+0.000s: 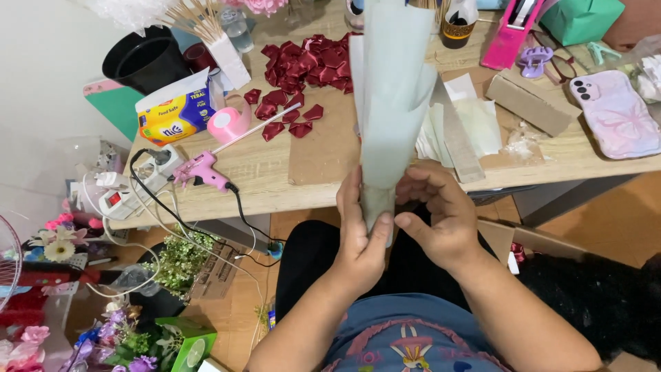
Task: The person is preparing floral wrapping material by folding translucent paper, cutting it to size with a utility knife, and securing the folds with tape.
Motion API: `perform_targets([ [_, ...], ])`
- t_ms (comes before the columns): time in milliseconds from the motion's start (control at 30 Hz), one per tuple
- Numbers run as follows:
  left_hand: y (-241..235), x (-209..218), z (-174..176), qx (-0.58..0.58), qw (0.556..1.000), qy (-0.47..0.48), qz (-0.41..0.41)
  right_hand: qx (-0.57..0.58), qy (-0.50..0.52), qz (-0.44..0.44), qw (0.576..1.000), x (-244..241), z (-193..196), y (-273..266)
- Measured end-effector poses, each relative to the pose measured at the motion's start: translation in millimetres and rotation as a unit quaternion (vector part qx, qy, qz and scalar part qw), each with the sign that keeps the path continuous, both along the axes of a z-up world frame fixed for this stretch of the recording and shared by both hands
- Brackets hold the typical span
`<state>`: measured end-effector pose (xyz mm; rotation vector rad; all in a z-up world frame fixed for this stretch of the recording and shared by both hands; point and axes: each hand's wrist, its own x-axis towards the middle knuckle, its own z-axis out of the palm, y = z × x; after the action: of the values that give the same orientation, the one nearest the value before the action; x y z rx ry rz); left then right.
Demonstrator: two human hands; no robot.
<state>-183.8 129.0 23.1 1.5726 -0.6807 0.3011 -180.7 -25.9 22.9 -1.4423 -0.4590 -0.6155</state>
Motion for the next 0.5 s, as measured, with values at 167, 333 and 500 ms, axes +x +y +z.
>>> perform_targets([
  [167, -7.6, -3.9, -4.1, 0.078, 0.990, -0.069, 0.090, 0.028, 0.043, 0.001, 0.999, 3.6, -8.3, 4.4],
  [333, -10.0, -5.1, -1.6, 0.048, 0.992, -0.089, 0.080, 0.047, 0.086, 0.008, 0.995, 6.6, -10.6, -1.1],
  [500, -0.8, 7.0, 10.5, -0.183, 0.961, 0.168, -0.122, 0.105, 0.122, 0.062, 0.985, 6.9, -13.6, -3.4],
])
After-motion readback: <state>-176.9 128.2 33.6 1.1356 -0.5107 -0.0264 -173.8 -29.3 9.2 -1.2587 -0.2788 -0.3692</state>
